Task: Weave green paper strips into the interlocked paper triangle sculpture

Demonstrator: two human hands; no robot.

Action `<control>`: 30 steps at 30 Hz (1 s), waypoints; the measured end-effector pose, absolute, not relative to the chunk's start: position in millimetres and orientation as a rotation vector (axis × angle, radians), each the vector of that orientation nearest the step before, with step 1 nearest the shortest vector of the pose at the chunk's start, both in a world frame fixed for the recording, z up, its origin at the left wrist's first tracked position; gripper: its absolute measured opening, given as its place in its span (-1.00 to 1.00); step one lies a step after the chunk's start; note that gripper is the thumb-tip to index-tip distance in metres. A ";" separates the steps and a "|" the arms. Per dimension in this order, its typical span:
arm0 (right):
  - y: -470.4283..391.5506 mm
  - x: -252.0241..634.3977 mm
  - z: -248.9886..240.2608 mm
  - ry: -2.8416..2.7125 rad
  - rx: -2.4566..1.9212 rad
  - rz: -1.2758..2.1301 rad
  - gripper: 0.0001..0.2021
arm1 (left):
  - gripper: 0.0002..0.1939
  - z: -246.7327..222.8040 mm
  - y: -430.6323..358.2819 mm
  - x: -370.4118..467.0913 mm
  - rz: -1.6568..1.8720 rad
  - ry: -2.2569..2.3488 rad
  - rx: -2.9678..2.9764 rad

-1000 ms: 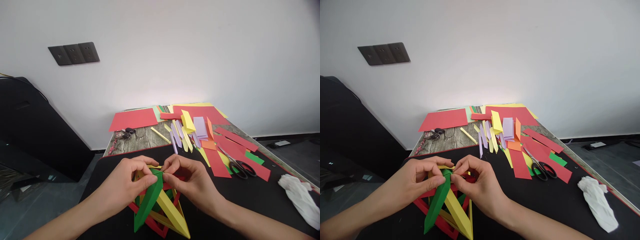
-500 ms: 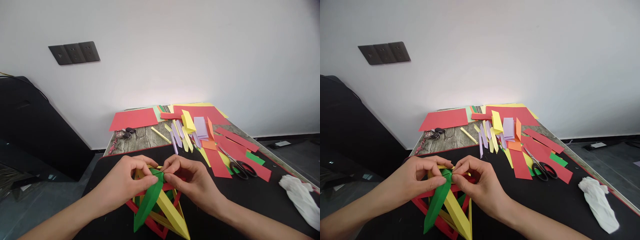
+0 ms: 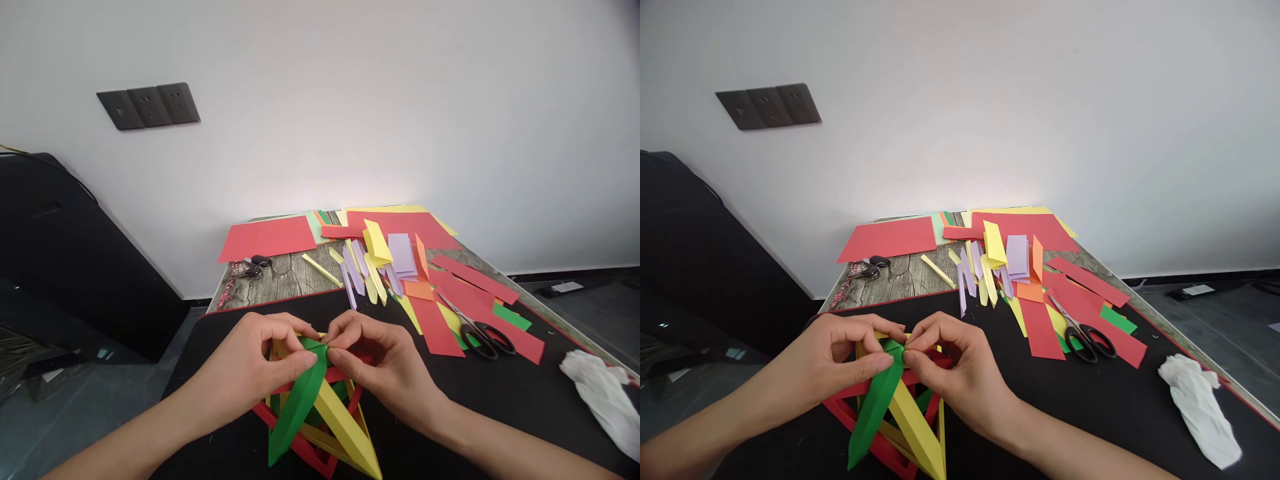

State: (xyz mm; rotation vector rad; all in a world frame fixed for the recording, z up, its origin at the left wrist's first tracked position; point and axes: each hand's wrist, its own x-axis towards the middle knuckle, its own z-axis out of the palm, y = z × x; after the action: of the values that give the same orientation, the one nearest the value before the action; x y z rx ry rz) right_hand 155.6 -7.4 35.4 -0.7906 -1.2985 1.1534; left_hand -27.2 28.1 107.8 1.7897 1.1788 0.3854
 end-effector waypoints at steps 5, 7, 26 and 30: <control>-10.4 150.6 36.1 -1.248 -0.829 1.154 -0.89 | -0.70 106.3 28.8 -28.5 0.409 1.146 1.793; -11.3 149.2 36.2 -1.240 -0.839 1.131 -0.88 | -0.70 106.2 28.7 -28.9 0.407 1.148 1.792; -10.3 155.9 35.8 -1.264 -0.875 1.149 -0.97 | -0.72 100.0 28.9 -31.8 0.476 1.172 1.832; -9.9 156.7 36.1 -1.266 -0.864 1.127 -0.97 | -0.76 95.9 29.6 -31.8 0.546 1.156 1.752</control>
State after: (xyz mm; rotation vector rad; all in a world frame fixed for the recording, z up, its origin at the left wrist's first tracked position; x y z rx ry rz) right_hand 156.7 -9.9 36.1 -0.8641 -1.2662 1.1273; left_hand -31.8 29.6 95.9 1.7515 1.1559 0.5461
